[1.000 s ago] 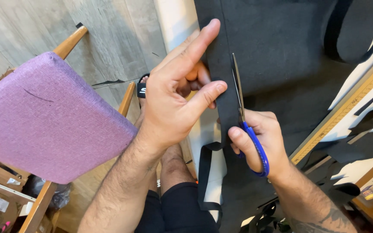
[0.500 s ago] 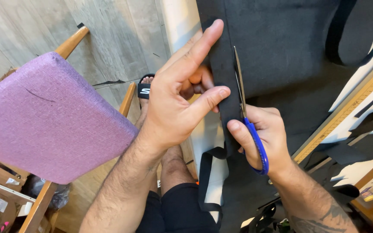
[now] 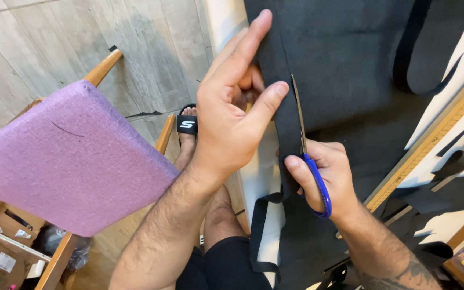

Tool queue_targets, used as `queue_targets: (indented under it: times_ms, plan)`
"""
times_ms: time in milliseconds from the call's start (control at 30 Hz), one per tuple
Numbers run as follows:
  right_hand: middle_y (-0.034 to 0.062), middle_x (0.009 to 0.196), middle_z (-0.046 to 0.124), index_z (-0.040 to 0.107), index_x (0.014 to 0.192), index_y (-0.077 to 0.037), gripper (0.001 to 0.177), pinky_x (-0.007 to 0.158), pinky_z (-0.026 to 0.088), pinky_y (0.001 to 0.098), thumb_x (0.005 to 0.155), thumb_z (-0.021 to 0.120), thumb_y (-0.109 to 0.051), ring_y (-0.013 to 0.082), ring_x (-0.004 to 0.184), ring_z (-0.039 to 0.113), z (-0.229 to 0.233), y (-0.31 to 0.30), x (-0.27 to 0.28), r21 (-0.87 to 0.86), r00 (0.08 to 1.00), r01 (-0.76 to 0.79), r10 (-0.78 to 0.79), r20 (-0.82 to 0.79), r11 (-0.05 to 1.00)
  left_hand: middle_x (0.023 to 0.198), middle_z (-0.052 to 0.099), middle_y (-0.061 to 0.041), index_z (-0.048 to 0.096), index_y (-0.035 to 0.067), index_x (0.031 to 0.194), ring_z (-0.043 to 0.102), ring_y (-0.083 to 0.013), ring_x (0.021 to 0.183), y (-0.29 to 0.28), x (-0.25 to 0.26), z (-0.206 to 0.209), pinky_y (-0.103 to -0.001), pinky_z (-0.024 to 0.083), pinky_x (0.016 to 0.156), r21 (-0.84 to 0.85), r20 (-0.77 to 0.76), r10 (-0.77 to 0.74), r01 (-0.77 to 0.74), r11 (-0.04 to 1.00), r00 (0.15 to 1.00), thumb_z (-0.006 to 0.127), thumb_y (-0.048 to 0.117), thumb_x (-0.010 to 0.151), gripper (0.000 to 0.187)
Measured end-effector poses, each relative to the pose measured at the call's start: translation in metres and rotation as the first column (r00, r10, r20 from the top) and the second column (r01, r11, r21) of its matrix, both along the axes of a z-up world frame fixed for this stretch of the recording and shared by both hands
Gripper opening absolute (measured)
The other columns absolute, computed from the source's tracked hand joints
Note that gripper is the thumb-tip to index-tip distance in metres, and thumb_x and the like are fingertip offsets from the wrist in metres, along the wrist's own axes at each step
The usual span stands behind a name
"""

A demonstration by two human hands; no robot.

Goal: Cutting a long strip of black leather using scissors on a workshop table

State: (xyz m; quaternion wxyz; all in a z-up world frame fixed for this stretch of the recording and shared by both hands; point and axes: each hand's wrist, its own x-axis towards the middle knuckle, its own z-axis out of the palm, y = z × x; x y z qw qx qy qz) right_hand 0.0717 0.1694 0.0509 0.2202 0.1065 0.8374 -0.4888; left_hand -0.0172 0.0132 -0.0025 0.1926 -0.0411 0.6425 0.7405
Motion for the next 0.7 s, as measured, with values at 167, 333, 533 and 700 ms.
queue_targets:
  times_ms: [167,333,533,700]
  plan:
    - [-0.0010,0.056,0.058,0.074,0.100,-0.006,0.056,0.058,0.046,0.0264,0.095,0.046,-0.053,0.0126,0.053,0.060,-0.005,0.011,0.000,-0.048,0.997,-0.044,0.047,0.063,0.998,0.171,0.043,-0.005,0.041,0.015,0.161,0.051,-0.0039,0.067,-0.008,-0.001,0.001,-0.016,0.049,0.067,0.075,0.037,-0.099,0.096,0.993,0.994,0.075,-0.002,0.101,0.071]
    - [0.0031,0.081,0.068,0.074,0.105,-0.004,0.053,0.069,0.049,0.0268,0.094,0.051,-0.050,0.0142,0.073,0.065,-0.007,0.016,-0.001,-0.105,0.996,-0.018,0.028,0.089,0.994,0.176,0.036,-0.006,0.038,0.013,0.163,0.051,-0.0048,0.067,-0.011,-0.002,-0.001,-0.017,0.051,0.067,0.131,0.049,-0.123,0.116,0.985,0.991,0.076,-0.002,0.101,0.073]
    - [-0.0033,0.064,0.044,0.069,0.089,-0.007,0.048,0.056,0.035,0.0273,0.095,0.051,-0.051,0.0105,0.058,0.043,-0.007,0.012,-0.004,-0.062,0.997,-0.020,0.025,0.072,0.998,0.177,0.033,-0.008,0.038,0.011,0.163,0.054,-0.0047,0.068,-0.012,-0.001,-0.002,-0.017,0.053,0.067,0.148,0.052,-0.127,0.119,0.982,0.990,0.076,0.000,0.102,0.073]
    - [0.0000,0.075,0.063,0.074,0.105,-0.003,0.050,0.066,0.046,0.0258,0.097,0.051,-0.047,0.0110,0.068,0.059,-0.006,0.009,-0.006,-0.042,0.998,-0.015,0.018,0.067,0.999,0.177,0.033,-0.010,0.037,0.012,0.162,0.060,-0.0065,0.066,-0.013,-0.002,-0.002,-0.017,0.058,0.064,0.154,0.044,-0.128,0.120,0.981,0.991,0.076,-0.002,0.101,0.073]
